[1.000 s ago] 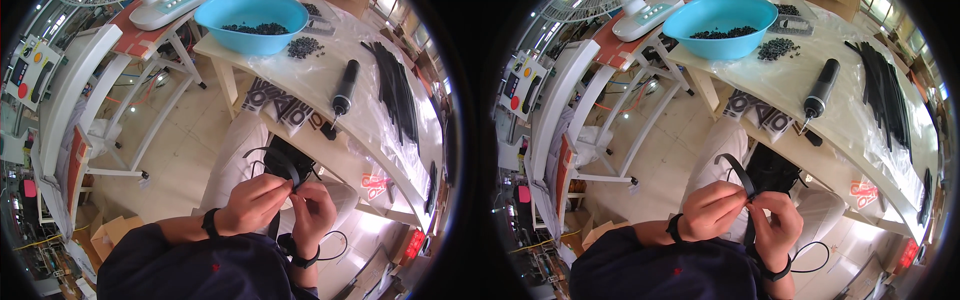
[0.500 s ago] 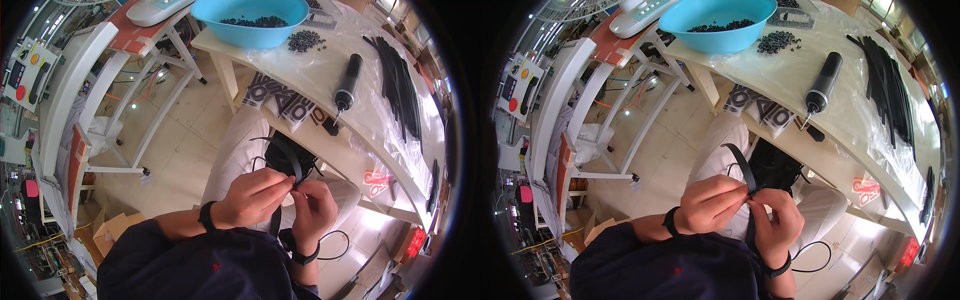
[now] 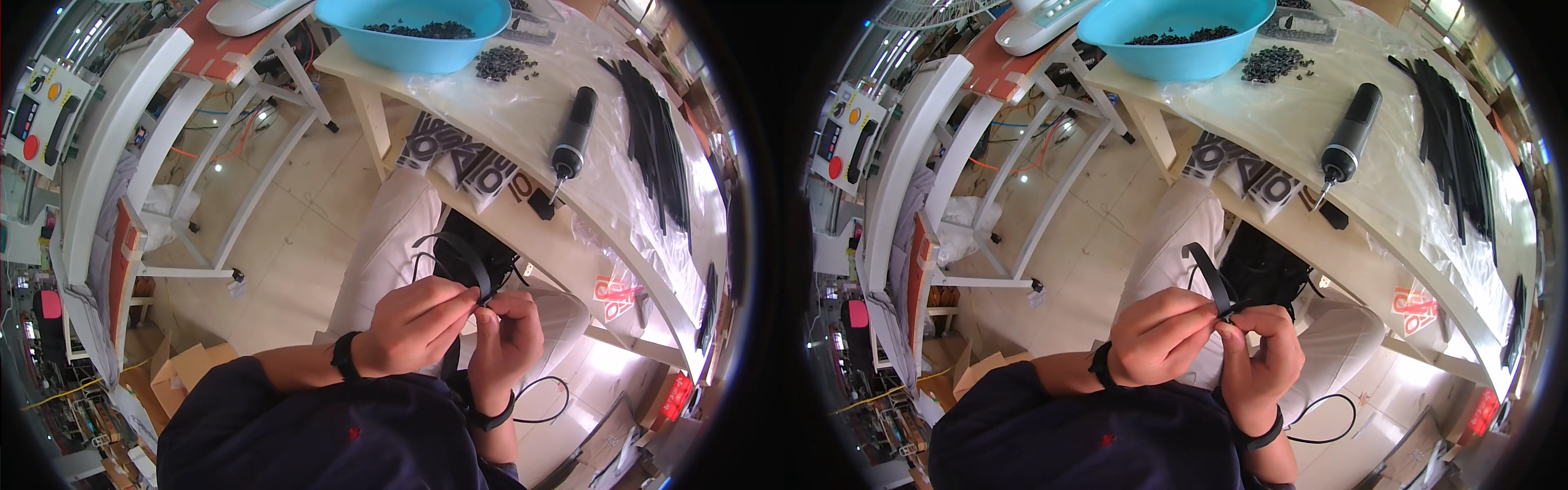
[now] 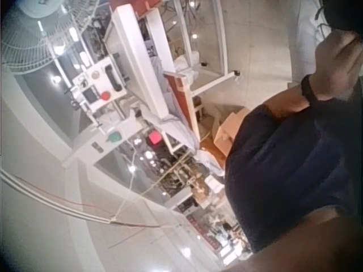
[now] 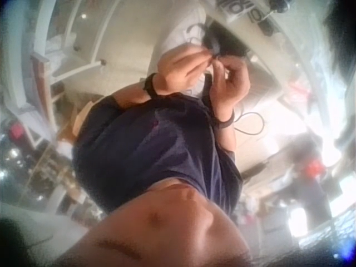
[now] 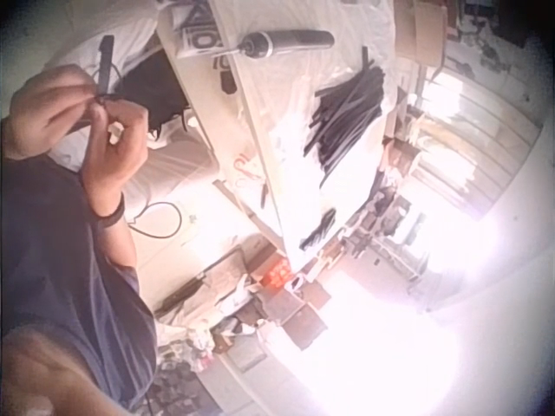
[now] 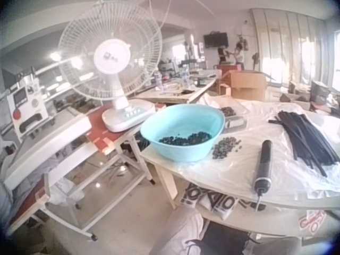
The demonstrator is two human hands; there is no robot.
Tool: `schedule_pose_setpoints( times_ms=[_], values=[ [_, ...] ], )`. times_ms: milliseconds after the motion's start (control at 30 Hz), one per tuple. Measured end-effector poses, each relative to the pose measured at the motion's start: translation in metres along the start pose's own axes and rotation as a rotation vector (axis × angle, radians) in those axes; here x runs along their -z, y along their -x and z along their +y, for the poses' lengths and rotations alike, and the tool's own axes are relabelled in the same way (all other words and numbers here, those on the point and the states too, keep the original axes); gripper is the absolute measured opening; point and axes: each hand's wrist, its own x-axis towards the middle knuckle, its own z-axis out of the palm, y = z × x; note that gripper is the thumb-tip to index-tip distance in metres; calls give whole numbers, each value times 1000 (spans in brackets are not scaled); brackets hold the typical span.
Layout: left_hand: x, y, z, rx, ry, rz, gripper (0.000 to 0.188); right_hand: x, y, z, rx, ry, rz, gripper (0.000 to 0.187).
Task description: Assembling small plastic and rubber components using an electric screwdriver.
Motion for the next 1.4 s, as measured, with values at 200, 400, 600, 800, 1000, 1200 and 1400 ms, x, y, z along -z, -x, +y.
schedule_pose_setpoints(
  times_ms=[200, 400, 600, 800, 1000, 1200, 1400],
  values=[
    [-2, 1, -5, -44, -13, 22, 26, 1, -3, -4, -41, 41, -47, 13],
    [-5, 1, -4, 36, 23, 22, 23, -1, -9, -3, 29, 191, -78, 13],
    [-7, 1, -5, 187, 30, 60, 18, -1, -8, 2, 7, 185, -121, 13],
    [-9, 1, -9, 200, 47, 48, 18, -7, -10, 3, 83, 161, 9, 16],
    [-10, 0, -11, 178, 7, 36, 18, 1, -18, 6, 237, 411, -110, 23],
    [-11, 1, -10, 194, -17, 47, 18, -3, -17, 8, 214, 346, -65, 19],
    [-11, -2, -9, 189, -32, 23, 18, 1, -21, 7, 246, 422, -118, 20]
  ],
)
